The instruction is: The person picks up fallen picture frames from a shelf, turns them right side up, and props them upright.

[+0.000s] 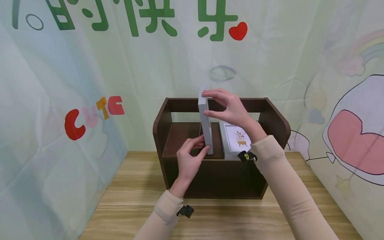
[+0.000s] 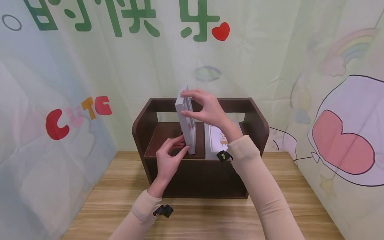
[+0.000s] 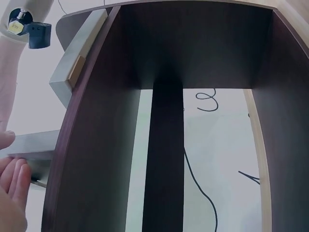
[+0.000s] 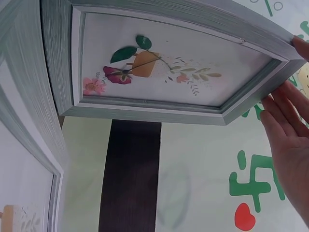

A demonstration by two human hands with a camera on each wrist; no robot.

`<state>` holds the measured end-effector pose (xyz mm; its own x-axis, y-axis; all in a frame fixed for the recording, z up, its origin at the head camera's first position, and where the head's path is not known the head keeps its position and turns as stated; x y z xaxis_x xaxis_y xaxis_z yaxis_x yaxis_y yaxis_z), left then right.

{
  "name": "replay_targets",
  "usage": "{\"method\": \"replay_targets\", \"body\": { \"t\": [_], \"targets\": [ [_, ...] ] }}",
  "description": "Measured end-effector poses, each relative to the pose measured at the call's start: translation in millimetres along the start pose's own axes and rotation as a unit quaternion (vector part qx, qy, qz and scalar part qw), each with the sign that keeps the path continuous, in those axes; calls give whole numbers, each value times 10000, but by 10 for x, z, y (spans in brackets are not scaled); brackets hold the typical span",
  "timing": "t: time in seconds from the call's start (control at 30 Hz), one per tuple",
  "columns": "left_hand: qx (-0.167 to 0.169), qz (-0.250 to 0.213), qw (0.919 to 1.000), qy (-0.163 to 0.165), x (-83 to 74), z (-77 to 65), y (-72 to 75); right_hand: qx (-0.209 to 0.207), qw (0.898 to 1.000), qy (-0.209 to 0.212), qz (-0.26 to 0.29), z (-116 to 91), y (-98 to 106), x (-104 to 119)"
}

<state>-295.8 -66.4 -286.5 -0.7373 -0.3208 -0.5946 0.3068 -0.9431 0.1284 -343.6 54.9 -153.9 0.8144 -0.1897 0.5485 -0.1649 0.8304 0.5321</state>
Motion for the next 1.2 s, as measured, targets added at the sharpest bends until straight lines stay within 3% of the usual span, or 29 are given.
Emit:
{"method": "replay_targets", "body": {
  "t": [0.2, 0.7, 1.03, 1.2],
  "targets": [
    [123, -3, 9999, 122, -87, 24, -4, 86, 9999, 86, 25, 7, 9, -5],
    [174, -131, 9994, 268, -49, 21, -6, 53, 9999, 31, 126, -7, 9, -43],
    [-259, -154, 9982, 512, 38, 40, 139, 31, 9998, 43, 173, 0, 16, -59],
    [-227, -76, 9970, 735, 112, 50, 144, 12, 9997, 31, 239, 2, 11, -71]
  ]
}}
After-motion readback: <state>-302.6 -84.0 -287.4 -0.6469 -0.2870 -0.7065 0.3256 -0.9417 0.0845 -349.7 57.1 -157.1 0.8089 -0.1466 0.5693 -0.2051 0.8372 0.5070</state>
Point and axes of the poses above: each hand's wrist, its own z-axis towards the middle knuckle, its own y-axis out of the back of the hand, x = y × z, the point moved 9 cm from there along z, towards the middle knuckle, and after that the axes turned 4 degrees about z, right-handed, at the moved point
